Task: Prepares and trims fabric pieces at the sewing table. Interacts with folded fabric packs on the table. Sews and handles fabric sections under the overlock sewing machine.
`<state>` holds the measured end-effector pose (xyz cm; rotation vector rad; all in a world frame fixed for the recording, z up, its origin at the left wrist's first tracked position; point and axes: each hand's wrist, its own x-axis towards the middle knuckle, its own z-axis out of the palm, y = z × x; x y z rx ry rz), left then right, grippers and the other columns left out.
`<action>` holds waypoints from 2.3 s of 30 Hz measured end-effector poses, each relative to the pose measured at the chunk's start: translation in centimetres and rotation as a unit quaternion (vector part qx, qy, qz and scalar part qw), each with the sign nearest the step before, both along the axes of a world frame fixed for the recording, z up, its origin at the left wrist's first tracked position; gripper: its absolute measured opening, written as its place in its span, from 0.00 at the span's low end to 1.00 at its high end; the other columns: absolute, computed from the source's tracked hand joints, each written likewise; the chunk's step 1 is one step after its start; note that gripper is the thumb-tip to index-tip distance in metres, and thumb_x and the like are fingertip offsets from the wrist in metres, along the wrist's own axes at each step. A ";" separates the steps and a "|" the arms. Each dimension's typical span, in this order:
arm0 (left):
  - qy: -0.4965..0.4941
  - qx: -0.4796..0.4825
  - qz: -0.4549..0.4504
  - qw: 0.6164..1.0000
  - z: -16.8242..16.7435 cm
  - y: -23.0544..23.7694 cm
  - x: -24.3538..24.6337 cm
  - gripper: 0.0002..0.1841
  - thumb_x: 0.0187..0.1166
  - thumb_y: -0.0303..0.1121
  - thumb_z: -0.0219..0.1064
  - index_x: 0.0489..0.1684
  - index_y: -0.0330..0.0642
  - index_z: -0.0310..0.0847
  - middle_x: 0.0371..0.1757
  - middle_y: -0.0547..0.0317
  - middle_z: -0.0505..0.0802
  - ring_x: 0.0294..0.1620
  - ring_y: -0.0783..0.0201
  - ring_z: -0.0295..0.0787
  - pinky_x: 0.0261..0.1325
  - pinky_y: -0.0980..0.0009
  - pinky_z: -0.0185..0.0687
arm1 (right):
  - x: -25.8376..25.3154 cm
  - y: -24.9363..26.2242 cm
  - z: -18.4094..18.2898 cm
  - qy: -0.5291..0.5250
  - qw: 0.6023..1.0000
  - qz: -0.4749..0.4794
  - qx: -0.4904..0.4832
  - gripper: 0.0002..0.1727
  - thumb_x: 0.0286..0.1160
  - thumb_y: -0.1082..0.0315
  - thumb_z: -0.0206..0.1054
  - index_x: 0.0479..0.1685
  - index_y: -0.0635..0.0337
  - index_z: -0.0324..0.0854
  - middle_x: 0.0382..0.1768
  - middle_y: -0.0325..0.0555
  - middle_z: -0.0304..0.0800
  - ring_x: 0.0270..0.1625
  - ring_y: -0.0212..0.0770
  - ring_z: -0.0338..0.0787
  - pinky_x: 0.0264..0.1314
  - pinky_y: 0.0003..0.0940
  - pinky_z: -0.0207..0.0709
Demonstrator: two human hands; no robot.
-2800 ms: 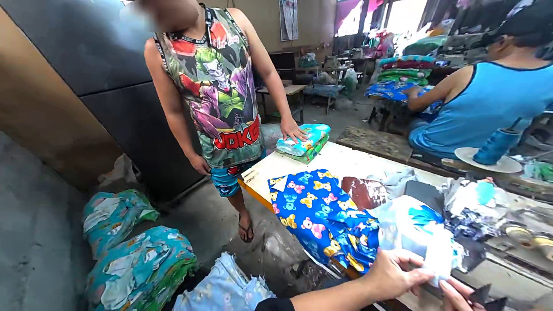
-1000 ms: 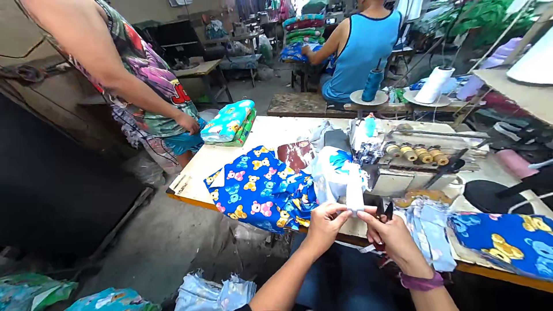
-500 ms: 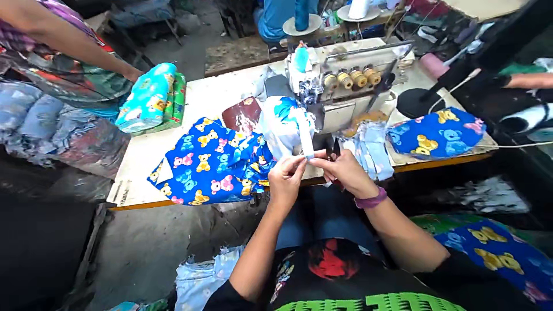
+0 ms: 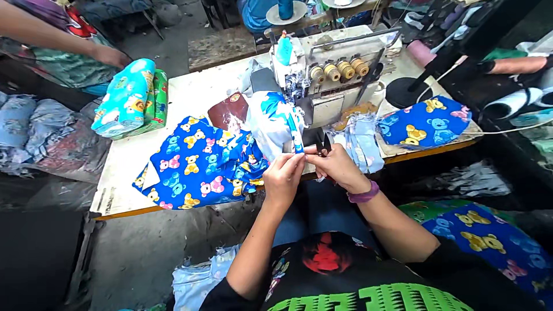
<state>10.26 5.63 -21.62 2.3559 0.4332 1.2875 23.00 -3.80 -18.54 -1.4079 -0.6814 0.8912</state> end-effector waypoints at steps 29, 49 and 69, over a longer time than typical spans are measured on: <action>-0.279 -0.543 -0.106 0.785 9.0 9.3 5.6 0.12 0.86 0.22 0.59 0.62 0.38 0.81 0.43 0.65 0.95 0.41 0.70 0.95 0.55 0.71 0.92 | 6.2 7.1 0.2 -0.524 0.841 -0.101 0.094 0.11 0.74 0.70 0.73 0.49 0.69 0.90 0.40 0.58 0.92 0.37 0.54 0.93 0.39 0.49 0.86; -0.277 -0.472 -0.104 0.831 6.7 9.3 5.6 0.27 0.79 0.19 0.67 0.80 0.40 0.73 0.52 0.65 0.97 0.46 0.70 0.96 0.55 0.69 0.92 | 4.8 9.8 2.8 -0.438 0.878 -0.061 0.182 0.06 0.69 0.72 0.76 0.38 0.67 0.89 0.43 0.52 0.88 0.32 0.30 0.80 0.34 0.20 0.75; -0.183 -0.678 -0.242 0.669 5.6 2.9 2.1 0.11 0.87 0.23 0.52 0.55 0.28 0.80 0.44 0.55 0.96 0.47 0.67 0.94 0.60 0.69 0.87 | 1.3 1.4 4.2 -0.270 0.962 0.023 0.026 0.12 0.71 0.62 0.74 0.43 0.62 0.89 0.29 0.29 0.89 0.20 0.12 0.77 0.21 0.11 0.73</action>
